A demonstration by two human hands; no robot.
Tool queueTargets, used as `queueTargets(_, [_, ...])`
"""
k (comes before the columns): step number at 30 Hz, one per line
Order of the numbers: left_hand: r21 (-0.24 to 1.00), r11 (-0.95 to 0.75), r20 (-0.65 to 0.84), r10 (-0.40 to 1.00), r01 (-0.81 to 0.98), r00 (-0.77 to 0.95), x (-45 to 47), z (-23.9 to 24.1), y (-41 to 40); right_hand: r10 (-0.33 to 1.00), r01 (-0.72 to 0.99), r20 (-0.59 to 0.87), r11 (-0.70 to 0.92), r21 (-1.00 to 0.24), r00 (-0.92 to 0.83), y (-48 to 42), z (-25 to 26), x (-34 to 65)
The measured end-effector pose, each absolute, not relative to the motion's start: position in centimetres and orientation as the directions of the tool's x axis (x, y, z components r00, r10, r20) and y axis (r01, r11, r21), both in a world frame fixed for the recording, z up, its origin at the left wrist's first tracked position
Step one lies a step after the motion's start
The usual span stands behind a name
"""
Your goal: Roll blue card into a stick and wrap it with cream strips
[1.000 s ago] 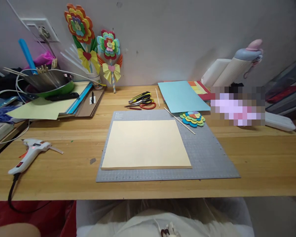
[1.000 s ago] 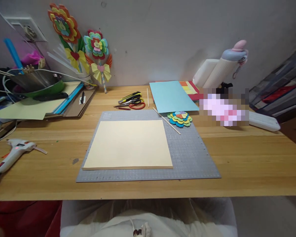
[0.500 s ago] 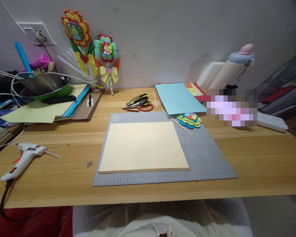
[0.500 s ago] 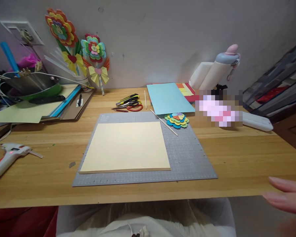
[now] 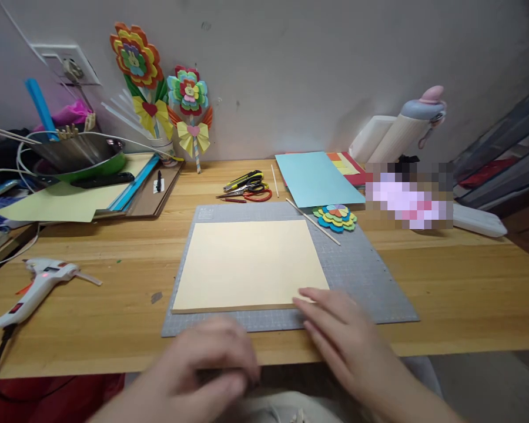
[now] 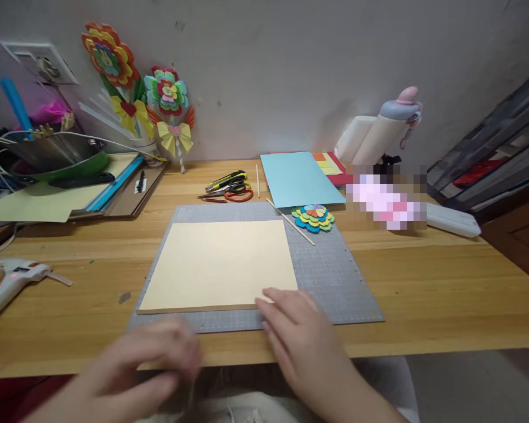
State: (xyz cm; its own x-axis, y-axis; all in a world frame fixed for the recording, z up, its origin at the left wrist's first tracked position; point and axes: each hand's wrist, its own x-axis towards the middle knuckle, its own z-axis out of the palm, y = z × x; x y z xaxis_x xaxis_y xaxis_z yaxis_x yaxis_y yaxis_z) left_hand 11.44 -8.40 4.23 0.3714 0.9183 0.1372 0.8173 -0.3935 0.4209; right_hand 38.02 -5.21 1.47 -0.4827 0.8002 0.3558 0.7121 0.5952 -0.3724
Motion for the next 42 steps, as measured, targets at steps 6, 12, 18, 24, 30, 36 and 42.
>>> queueTargets(6, [0.192,-0.444,0.296,0.877,0.875,0.379,13.9,0.2,-6.8,0.773,0.71,0.334,0.631,-0.314,-0.539,-6.0,-0.4,33.7])
queueTargets(12, [-0.013,-0.364,0.332,0.877,0.931,0.347,11.6,-0.3,-7.9,0.874,0.82,0.35,0.455,-0.348,-0.337,-6.7,-0.9,35.2])
queueTargets(18, [-0.049,-0.21,0.297,0.93,0.976,0.215,4.5,-0.8,-9.3,0.889,0.901,0.32,0.396,-0.178,-0.327,-6.5,-0.3,41.3])
queueTargets(24, [-0.08,-0.017,0.291,0.956,0.997,0.039,1.6,0.3,-8.9,0.912,0.896,0.185,0.399,-0.196,-0.366,-3.8,1.6,43.2])
queueTargets(30, [0.11,-0.155,0.432,0.897,0.982,0.093,7.5,0.8,-7.6,0.893,0.803,0.279,0.443,-0.398,-0.355,5.5,4.2,39.3])
queueTargets(36, [0.025,-0.36,0.319,0.887,0.933,0.333,11.7,-0.5,-7.0,0.843,0.771,0.166,0.536,-0.344,-0.512,17.3,2.7,31.9])
queueTargets(42, [-0.003,-0.398,0.357,0.856,0.917,0.372,10.8,-0.7,-6.5,0.885,0.847,0.096,0.463,-0.261,-0.455,26.9,0.8,28.2])
